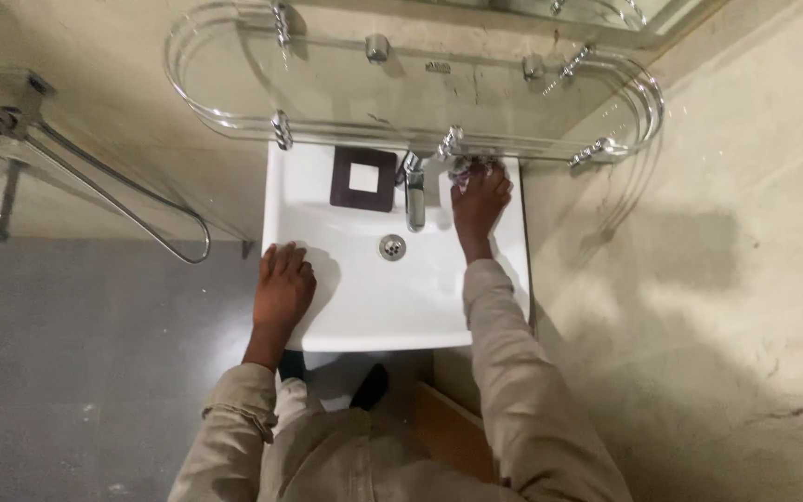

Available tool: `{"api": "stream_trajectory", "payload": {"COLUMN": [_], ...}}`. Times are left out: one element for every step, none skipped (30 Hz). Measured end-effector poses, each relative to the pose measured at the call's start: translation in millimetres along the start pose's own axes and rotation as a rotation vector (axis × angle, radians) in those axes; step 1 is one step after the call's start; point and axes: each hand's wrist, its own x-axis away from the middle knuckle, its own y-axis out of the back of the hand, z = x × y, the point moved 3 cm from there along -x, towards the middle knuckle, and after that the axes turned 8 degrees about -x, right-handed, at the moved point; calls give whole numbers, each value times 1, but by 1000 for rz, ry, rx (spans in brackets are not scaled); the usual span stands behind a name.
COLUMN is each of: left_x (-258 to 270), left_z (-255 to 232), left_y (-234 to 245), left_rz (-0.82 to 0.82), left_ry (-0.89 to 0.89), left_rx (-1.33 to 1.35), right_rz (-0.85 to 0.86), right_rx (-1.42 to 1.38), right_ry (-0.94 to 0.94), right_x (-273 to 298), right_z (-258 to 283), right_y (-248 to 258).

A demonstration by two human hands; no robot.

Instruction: Cleaning a bathroom sink and faucet with a cloth.

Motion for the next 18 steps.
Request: {"api": "stream_trajectory", "payload": {"left_x": [-2,-3,0,1,1,2,3,4,4,7,7,6,9,12,11,7,7,7], "left_z": [-3,-5,-3,-1,-2,-2,-2,-2,-1,-3,-3,-2,-1,0,0,-1,-1,-1], "left_y": [-1,-1,1,0,-1,-1,-2,-2,-3,-4,-4,-4,-2,0,1,10,21,31], "left_rz": [2,-12,-20,-12,-29,-47,-37,-57,-79,-71,-86,-101,-91,-101,-119,-117,-141,-166], "left_ry": [2,-1,-5,-3,-6,-9,-3,-1,0,5,2,-2,0,10,27,36,62,89], "left_rx": [6,-5,-24,-26,-20,-13,-13,-4,4,2,-4,-10,-13,35,86,86,183,279], "right_rz": [3,91,184,191,215,238,249,214,177,185,263,340,350,523,689,693,860,1019], "right_rx": [4,-25,-62,-65,-38,-11,-13,27,67,63,76,89,86,72,61,61,-211,-489], "right_ry": [4,12,17,16,-6,-28,-25,-42,-61,-59,-110,-161,-162,-252,-336,-327,-447,-565], "right_x": [0,1,6,16,26,36,49,62,75,88,98,108,120,135,144,150,163,177], "right_z": [-12,-23,-29,-36,-45,-54,-55,-56,-58,-49,-40,-31,-23,-17,-13,-5,6,18], "right_y": [17,32,45,52,60,68,72,78,82,102,119,135,142,144,146,136,123,110]}}
